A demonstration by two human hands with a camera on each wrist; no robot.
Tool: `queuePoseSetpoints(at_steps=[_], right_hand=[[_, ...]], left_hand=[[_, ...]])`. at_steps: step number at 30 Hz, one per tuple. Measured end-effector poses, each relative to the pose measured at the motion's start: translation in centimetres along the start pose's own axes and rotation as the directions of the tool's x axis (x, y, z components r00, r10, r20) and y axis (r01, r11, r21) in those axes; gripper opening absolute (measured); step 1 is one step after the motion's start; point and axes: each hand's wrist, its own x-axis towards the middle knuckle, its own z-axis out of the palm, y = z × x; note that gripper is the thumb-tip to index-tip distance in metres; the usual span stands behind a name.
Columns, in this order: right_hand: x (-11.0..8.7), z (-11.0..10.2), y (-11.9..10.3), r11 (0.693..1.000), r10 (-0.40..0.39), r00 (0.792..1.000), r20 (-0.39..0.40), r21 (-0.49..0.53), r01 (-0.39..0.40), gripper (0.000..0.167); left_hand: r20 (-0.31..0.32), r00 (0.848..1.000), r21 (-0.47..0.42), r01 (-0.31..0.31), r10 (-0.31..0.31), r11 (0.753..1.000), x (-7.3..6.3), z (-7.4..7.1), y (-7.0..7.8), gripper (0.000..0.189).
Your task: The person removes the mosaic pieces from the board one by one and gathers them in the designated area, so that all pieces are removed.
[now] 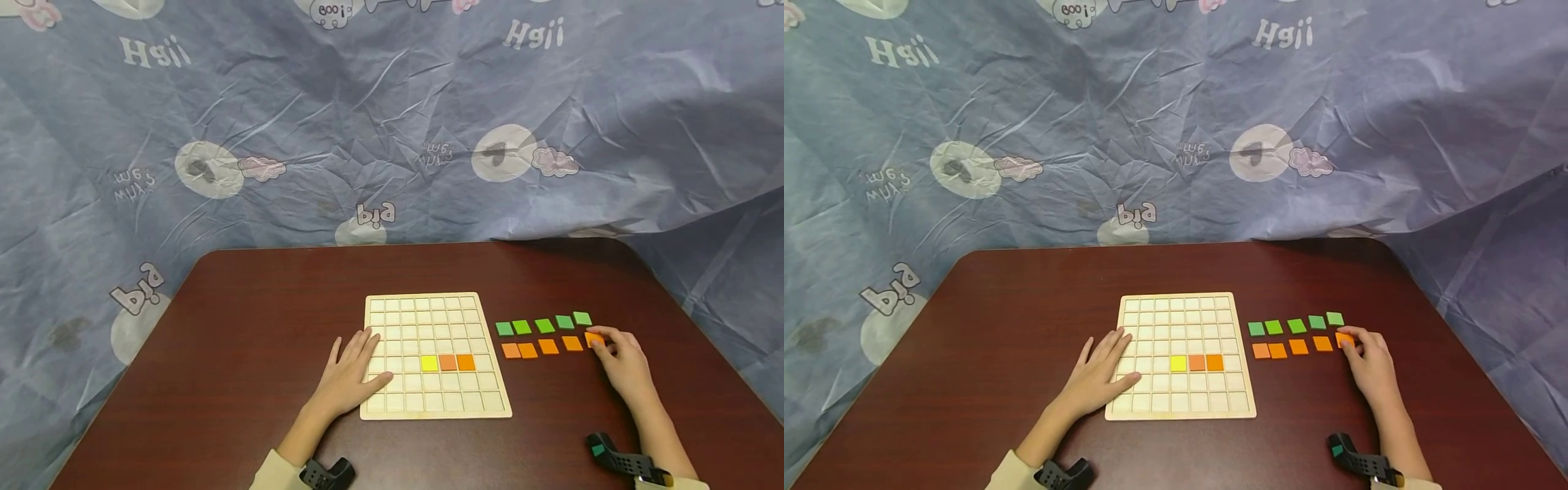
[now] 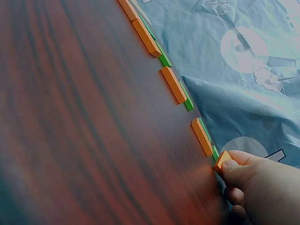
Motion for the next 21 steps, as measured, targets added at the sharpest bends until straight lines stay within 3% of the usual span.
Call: queuePoseSetpoints(at_steps=[21], right_hand=[[-0.14, 0.24, -0.24, 1.0, -0.008, 1.0, 0.022, -0.027, 0.008, 0.031]], left_hand=[[-0.004, 1.0, -0.014, -0.004, 0.004, 1.0, -0.04, -0.08, 0.13, 0.077]])
